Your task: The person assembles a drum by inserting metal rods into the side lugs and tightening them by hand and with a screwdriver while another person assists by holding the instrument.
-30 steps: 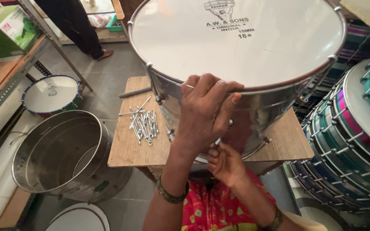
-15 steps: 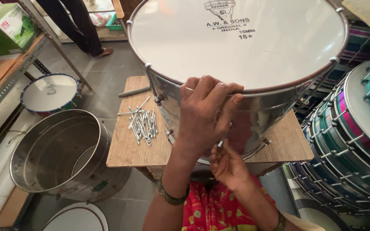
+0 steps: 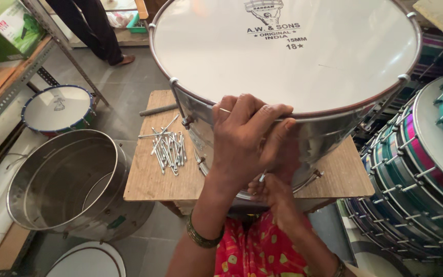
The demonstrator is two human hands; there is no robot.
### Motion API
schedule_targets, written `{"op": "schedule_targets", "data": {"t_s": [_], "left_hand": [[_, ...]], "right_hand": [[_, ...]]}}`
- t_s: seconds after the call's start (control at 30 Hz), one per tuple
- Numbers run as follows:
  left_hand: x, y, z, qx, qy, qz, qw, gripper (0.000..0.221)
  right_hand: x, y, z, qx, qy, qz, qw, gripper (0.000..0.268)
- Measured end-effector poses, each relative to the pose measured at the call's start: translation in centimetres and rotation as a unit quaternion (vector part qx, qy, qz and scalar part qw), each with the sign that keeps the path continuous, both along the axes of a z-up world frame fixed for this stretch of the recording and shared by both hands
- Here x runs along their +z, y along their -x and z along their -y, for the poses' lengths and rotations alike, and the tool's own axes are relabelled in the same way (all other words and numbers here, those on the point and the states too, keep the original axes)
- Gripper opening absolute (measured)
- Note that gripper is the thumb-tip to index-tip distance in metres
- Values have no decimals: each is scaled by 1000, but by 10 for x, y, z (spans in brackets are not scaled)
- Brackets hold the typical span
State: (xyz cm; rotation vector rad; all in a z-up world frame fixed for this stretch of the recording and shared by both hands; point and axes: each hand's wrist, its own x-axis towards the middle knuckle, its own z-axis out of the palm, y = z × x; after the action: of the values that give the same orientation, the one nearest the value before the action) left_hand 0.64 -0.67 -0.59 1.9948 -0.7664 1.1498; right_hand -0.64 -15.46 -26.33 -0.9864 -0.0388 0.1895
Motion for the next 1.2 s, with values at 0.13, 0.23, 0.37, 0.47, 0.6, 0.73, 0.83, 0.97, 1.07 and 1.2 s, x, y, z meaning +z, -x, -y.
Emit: {"op": "schedule_targets", "data": {"t_s": [0.13, 0.23, 0.37, 0.47, 0.6, 0.73, 0.83, 0.97, 1.07, 1.2], "left_hand": [[0, -1, -1, -3, -5, 0, 1000, 20], [0, 0, -1, -3, -5, -7, 1000, 20], [-1, -2, -3, -6, -14, 2, 1000, 22], [-2, -3, -4, -5, -18, 4, 1000, 22], [-5, -7, -3, 2, -18, 9, 1000, 23], [-12, -11, -2, 16, -21, 44, 999, 23], [-17, -19, -1, 25, -22, 76, 997, 22], [-22, -27, 4, 51, -27, 124, 991, 28], [-25, -28, 3, 50, -33, 122, 991, 31], [-28, -27, 1, 56, -44, 115, 991, 30]], "right_hand": [[16, 2, 1, -44, 264, 140, 953, 27], [31, 3, -2, -44, 284, 188, 939, 34], [37, -1, -9, -40, 248, 164, 954, 45], [24, -2, -4, 7, 137, 102, 985, 42], [7, -4, 0, 20, 36, 50, 998, 40], [-3, -8, 4, 36, -34, 57, 997, 39], [-5, -7, 8, 29, 34, 54, 998, 42], [24, -3, 9, 40, 184, 105, 977, 31], [46, -4, 10, 44, 385, 86, 918, 33], [61, -10, 11, 57, 460, 166, 871, 32]]}}
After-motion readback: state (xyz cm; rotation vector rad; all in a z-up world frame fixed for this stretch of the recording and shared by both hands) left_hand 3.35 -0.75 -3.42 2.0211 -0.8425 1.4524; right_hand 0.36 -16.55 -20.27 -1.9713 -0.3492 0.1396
